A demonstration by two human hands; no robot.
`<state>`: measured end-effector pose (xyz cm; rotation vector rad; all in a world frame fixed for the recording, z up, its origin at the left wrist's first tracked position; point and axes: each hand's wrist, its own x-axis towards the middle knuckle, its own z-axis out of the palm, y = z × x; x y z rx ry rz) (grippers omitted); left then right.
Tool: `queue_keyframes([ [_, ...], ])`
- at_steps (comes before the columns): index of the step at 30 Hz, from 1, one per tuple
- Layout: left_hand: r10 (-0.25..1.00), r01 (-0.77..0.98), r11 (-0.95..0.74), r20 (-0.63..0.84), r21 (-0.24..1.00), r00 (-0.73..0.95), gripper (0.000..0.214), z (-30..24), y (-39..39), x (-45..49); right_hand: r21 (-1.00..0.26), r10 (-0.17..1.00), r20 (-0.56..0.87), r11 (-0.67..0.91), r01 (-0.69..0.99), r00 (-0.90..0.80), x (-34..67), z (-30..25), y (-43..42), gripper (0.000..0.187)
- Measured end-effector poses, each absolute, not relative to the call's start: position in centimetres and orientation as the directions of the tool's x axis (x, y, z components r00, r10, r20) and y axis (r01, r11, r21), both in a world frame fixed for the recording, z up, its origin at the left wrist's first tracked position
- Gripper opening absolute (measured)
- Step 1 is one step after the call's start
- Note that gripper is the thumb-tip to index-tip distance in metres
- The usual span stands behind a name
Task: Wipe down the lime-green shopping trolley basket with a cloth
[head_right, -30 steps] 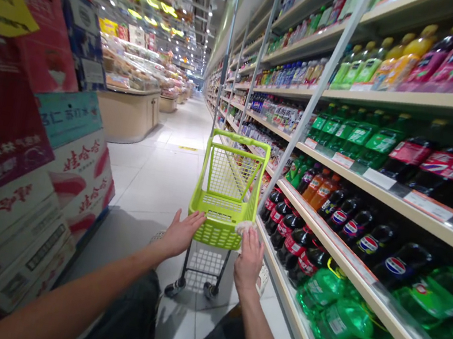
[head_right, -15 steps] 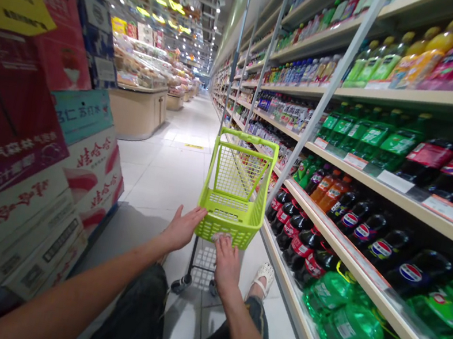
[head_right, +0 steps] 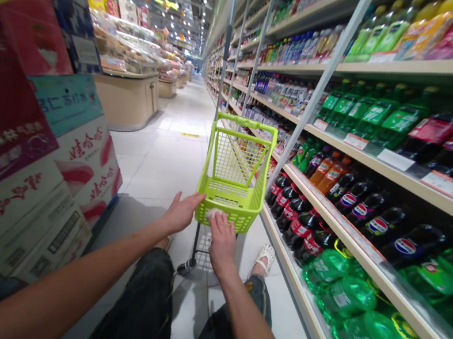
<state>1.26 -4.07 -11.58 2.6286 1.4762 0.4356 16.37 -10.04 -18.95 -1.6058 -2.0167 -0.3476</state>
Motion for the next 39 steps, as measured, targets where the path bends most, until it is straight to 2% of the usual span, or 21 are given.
queue_keyframes([
  [3,0.858,0.828,-0.510,0.203,0.233,0.471,0.060,-11.5,-4.1,1.4,-0.108,0.783,0.602,0.273,0.956,-0.156,16.4,-18.3,-9.7,0.056],
  [6,0.865,0.830,-0.499,0.199,0.247,0.461,0.060,-11.4,-4.3,1.5,-0.084,0.851,0.468,0.310,0.947,-0.237,16.2,-18.8,-9.9,0.053],
  [8,0.867,0.825,-0.497,0.201,0.268,0.457,0.060,-11.5,-4.3,1.5,-0.072,0.858,0.442,0.322,0.944,-0.259,15.9,-19.1,-10.0,0.053],
  [13,0.880,0.804,-0.474,0.224,0.359,0.419,0.057,-11.5,-3.4,0.9,-0.028,0.730,0.633,0.353,0.935,-0.257,14.3,-18.5,-9.2,0.056],
  [19,0.879,0.770,-0.476,0.242,0.426,0.410,0.058,-11.5,-3.2,0.0,0.013,0.777,0.541,0.375,0.927,-0.322,13.2,-20.8,-8.5,0.047],
  [24,0.910,0.769,-0.412,0.257,0.488,0.324,0.057,-11.6,-3.2,-0.2,0.019,0.694,0.656,0.378,0.926,-0.297,12.9,-19.0,-7.9,0.052],
  [26,0.920,0.770,-0.389,0.257,0.506,0.296,0.057,-11.5,-3.0,-0.2,0.014,0.708,0.637,0.385,0.923,-0.305,12.8,-18.6,-7.7,0.049],
  [30,0.902,0.766,-0.427,0.280,0.480,0.327,0.059,-11.5,-2.9,-0.2,-0.018,0.760,0.572,0.387,0.922,-0.308,13.2,-19.1,-8.2,0.048],
  [35,0.902,0.797,-0.410,0.330,0.443,0.280,0.056,-11.9,-3.1,0.8,-0.051,0.688,0.696,0.332,0.942,-0.205,13.9,-16.5,-8.3,0.055],
  [39,0.889,0.818,-0.437,0.317,0.374,0.330,0.054,-12.4,-3.6,2.1,0.008,0.752,0.606,0.321,0.947,-0.261,15.7,-15.0,-7.5,0.051],
])
